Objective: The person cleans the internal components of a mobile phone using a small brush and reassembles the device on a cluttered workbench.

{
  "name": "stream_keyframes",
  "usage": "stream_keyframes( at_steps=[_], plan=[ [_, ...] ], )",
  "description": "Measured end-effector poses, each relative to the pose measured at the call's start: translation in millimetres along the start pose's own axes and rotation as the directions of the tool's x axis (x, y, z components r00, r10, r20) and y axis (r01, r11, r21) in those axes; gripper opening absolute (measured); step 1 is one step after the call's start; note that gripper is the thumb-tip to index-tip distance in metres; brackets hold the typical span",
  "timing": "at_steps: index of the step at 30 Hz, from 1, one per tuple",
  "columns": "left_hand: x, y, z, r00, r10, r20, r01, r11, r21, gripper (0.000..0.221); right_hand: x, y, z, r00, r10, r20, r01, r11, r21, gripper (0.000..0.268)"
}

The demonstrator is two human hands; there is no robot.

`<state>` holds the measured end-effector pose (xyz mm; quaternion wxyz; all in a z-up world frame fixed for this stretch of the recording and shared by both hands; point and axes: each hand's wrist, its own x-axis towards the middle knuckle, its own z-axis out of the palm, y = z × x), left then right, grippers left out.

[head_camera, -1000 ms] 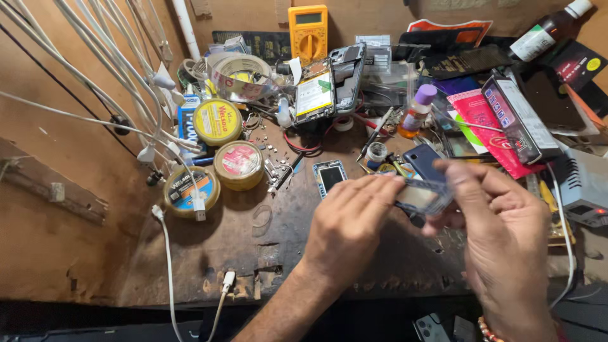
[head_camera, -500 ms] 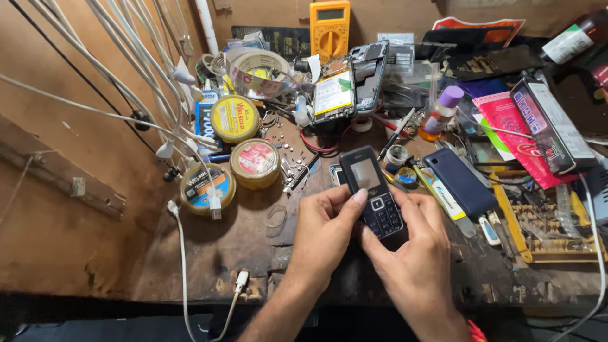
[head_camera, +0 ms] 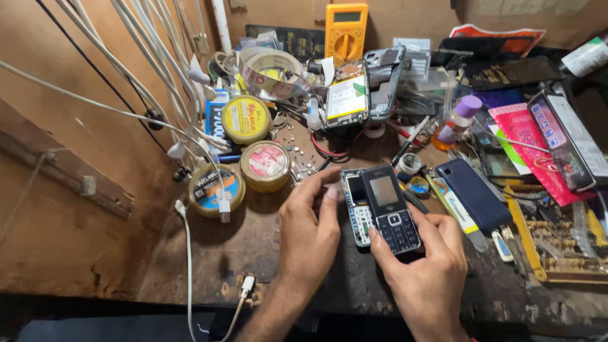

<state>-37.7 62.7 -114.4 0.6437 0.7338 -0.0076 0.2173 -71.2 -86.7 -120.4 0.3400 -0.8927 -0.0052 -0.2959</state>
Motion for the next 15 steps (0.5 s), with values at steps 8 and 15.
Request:
stream_keyframes(
  at_steps=[8,15],
  plan=[
    [-6,2,42,0.984,-0.170,0.059,0.174,0.821,-0.544,0.027,-10,-14,-8,0.993,-0.109,-0.053,0.109,0.994,0.004,0.061],
    [8,-21,50,0.945,-0.265,0.189,0.324,0.705,-0.631,0.051,-10,-11,-11,0.994,-0.086,-0.069,0.086,0.996,-0.011,0.061]
  ],
)
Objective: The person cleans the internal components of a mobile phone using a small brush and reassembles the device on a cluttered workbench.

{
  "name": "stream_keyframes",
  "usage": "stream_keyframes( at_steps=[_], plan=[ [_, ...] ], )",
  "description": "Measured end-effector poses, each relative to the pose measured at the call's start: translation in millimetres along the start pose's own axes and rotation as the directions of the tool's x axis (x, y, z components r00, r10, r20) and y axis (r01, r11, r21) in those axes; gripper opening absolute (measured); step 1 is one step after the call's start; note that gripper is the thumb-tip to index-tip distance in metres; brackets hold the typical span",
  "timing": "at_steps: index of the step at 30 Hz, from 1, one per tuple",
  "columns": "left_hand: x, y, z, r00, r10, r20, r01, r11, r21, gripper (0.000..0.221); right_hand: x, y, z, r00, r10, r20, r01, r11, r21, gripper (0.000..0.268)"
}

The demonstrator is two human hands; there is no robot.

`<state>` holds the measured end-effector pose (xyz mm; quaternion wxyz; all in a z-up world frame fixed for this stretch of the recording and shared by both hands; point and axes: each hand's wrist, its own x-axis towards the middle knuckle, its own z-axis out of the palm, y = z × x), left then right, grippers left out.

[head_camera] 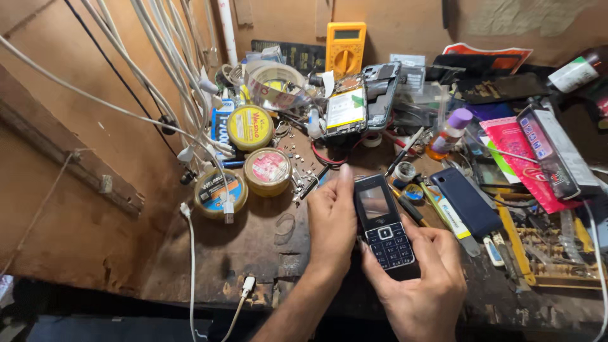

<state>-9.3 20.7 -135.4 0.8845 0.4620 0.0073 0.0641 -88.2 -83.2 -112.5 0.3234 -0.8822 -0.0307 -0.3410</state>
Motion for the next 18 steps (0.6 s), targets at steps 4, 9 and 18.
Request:
stream_keyframes(
  at_steps=[4,9,18],
  plan=[
    [-17,2,0,0.989,-0.085,0.120,0.106,0.977,-0.186,0.040,6,4,-1,0.999,0.022,0.032,-0.023,0.999,0.032,0.060],
    [-18,16,1,0.997,-0.044,0.067,0.062,0.954,-0.294,0.041,14,1,-12,0.979,-0.137,0.152,0.118,0.985,0.127,0.058],
    [-32,28,17,0.972,-0.124,0.200,0.213,0.823,-0.527,0.046,46,-27,14,0.850,-0.385,0.359,0.389,0.919,0.065,0.067]
  ],
)
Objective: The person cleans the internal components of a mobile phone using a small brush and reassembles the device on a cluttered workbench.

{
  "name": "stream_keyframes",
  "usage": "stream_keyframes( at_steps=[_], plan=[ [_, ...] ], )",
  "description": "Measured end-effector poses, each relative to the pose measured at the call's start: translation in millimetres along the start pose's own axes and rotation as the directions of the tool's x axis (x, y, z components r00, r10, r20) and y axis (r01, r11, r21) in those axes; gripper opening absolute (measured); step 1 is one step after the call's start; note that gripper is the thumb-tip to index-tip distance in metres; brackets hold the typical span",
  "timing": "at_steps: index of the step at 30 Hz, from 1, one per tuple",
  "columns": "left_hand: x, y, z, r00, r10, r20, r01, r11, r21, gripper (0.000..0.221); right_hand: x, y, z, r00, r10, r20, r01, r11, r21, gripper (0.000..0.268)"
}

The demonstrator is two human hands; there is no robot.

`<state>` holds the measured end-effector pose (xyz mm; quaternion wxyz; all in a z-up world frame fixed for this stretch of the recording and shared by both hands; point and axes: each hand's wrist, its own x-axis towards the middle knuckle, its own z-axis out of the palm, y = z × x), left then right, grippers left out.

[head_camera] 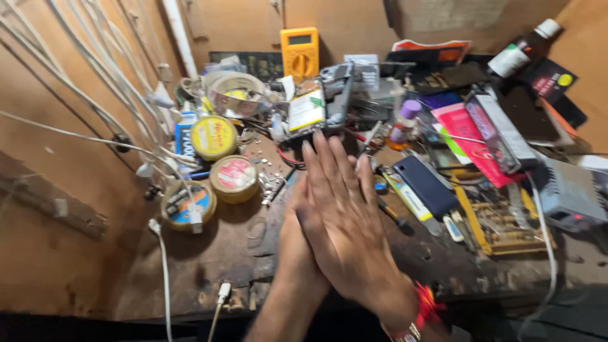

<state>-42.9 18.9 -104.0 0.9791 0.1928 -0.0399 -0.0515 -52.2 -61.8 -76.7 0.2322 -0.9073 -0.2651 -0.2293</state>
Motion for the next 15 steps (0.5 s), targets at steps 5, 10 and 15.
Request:
stream_keyframes(
  at_steps=[5,10,15],
  plan=[
    [8,1,5,0.996,-0.075,-0.056,0.073,0.997,-0.030,0.045,34,20,1,0.986,0.019,-0.163,-0.046,0.985,-0.167,0.067],
    [7,-6,4,0.998,0.019,-0.052,-0.011,0.989,0.144,0.040,73,61,5,0.955,0.167,-0.246,-0.229,0.941,-0.250,0.062],
    [4,5,0,0.999,0.000,-0.048,0.008,0.985,0.170,0.042,67,85,-27,0.883,0.185,-0.431,-0.280,0.945,-0.168,0.062]
  ],
)
